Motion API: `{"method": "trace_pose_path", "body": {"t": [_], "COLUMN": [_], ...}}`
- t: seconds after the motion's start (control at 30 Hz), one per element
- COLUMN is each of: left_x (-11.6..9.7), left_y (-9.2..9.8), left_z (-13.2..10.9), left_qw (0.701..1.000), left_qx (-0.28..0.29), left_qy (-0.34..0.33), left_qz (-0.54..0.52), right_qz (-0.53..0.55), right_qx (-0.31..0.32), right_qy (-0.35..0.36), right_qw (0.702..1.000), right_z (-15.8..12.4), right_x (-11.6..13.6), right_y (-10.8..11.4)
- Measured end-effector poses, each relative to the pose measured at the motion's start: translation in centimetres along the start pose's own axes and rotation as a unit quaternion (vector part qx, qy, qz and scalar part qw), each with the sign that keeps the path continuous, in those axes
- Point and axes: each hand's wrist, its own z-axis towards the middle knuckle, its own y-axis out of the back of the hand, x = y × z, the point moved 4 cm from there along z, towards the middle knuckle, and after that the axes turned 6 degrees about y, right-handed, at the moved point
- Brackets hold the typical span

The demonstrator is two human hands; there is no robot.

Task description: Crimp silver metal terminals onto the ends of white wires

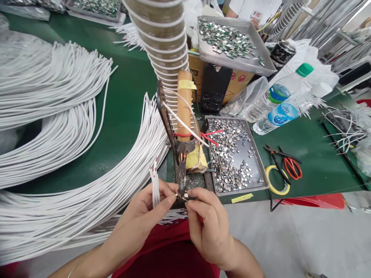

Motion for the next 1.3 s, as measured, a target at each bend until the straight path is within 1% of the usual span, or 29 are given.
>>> {"method": "trace_pose_path", "body": {"t": [0.23,0.4,0.5,0.57,0.67,0.77,0.83,0.93,1.1,1.3], "left_x": [-0.2,0.3,0.7,0.9,0.9,0.9,1.1,1.6,1.9,1.3], "left_y": [0.0,-0.1,0.0,-0.1,-0.4,-0.9,-1.1,-0.9,-0.6,-0.9], "left_z": [-0.4,-0.5,-0.6,-0.7,-1.1,-1.4,-1.5,-1.5,-1.4,-1.5], "left_qw": [0.999,0.999,0.999,0.998,0.995,0.984,0.977,0.971,0.969,0.972], "left_qx": [-0.010,-0.004,-0.002,0.002,0.024,0.070,0.092,0.100,0.090,0.108], "left_qy": [-0.028,-0.033,-0.019,-0.012,-0.035,-0.077,-0.088,-0.085,-0.080,-0.083], "left_qz": [0.045,0.036,0.042,0.056,0.094,0.145,0.174,0.200,0.216,0.193], "right_qz": [-0.022,0.007,0.029,0.042,0.075,0.117,0.142,0.164,0.182,0.113], "right_qx": [-0.003,-0.011,-0.022,-0.023,0.001,0.016,0.023,0.043,0.086,0.097], "right_qy": [0.021,-0.018,-0.033,-0.055,-0.093,-0.127,-0.137,-0.139,-0.118,-0.099], "right_qw": [1.000,1.000,0.999,0.997,0.993,0.985,0.980,0.976,0.972,0.984], "right_z": [0.5,0.4,0.3,0.3,0.4,0.7,0.9,1.1,1.3,1.2], "right_x": [0.7,0.2,-0.3,-0.5,-0.8,-0.9,-0.8,-0.8,-0.8,-0.5], "right_y": [-0.3,0.3,1.1,1.5,1.7,1.8,1.9,2.1,2.2,2.2]}}
